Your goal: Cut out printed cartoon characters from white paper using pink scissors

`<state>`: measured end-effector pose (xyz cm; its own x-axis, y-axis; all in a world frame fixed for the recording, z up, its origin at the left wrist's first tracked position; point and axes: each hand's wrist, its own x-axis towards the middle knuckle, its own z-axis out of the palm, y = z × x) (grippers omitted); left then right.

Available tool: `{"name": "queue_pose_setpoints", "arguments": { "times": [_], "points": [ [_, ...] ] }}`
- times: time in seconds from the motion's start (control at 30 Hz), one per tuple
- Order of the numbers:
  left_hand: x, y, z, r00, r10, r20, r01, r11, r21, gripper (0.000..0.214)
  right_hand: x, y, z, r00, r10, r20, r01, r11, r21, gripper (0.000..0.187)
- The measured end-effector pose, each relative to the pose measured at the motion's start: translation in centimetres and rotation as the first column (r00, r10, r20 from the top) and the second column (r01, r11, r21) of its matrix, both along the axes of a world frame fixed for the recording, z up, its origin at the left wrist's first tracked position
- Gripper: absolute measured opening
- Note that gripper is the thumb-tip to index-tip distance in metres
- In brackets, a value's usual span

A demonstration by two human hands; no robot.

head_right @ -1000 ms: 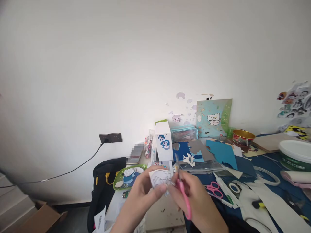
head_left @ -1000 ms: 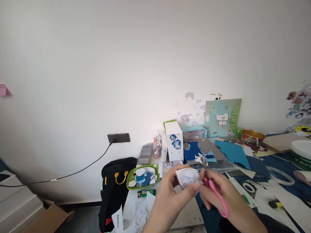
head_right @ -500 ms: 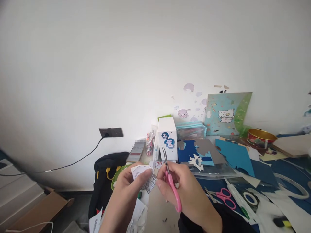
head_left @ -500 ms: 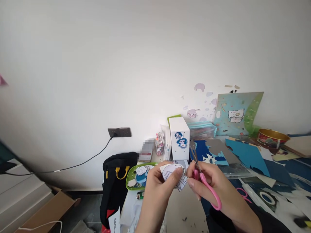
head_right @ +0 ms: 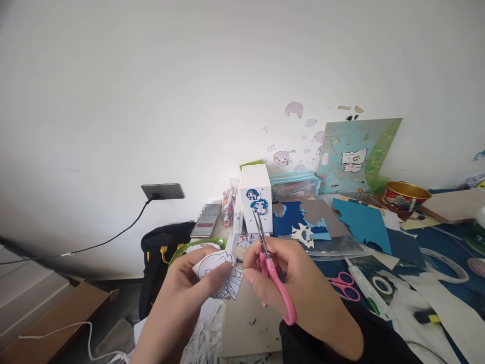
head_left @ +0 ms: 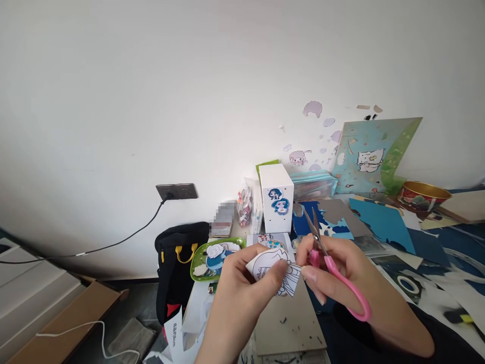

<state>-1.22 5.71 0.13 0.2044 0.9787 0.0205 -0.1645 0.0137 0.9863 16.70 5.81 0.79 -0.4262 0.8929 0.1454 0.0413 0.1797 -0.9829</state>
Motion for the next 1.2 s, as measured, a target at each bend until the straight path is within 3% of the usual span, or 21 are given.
{"name": "queue_pose_setpoints", "arguments": {
  "times": [0.33,0.53,0.8,0.97,1.1,1.2],
  "points": [
    [0.4,-0.5,0.6,0.99,0.105,-0.098,-0.103,0.994,0.023,0.02,0.3,-0.2,0.2,0.995,0.007,0.103,-0.001,0.998,-0.058,0.01],
    [0.6,-0.5,0.5,0.987,0.099,-0.127,-0.092,0.994,0.06,0.02,0.1,-0.1,0.1,0.993,-0.016,0.121,0.021,0.999,-0.038,0.014],
    [1.0,0.3,0.0,0.995,-0.054,0.086,0.053,0.998,0.016,0.012,0.5,0.1,-0.3,0.995,-0.082,0.055,0.079,0.996,0.048,0.018],
    [1.3,0.3,-0.4,0.982,0.055,0.179,-0.065,0.996,0.053,0.009,0.4,0.1,-0.4,0.995,-0.078,0.065,0.078,0.997,-0.002,0.018],
    [2.0,-0.4,-0.3,0.954,0.177,0.243,-0.2,0.977,0.071,0.039,0.5,0.2,-0.6,0.995,-0.072,0.064,0.073,0.997,-0.024,0.016],
    [2.4,-0.8,-0.3,0.952,0.249,0.176,-0.279,0.945,0.17,0.019,0.6,0.2,-0.8,0.995,-0.072,0.07,0.073,0.997,-0.001,0.017]
  ]
}}
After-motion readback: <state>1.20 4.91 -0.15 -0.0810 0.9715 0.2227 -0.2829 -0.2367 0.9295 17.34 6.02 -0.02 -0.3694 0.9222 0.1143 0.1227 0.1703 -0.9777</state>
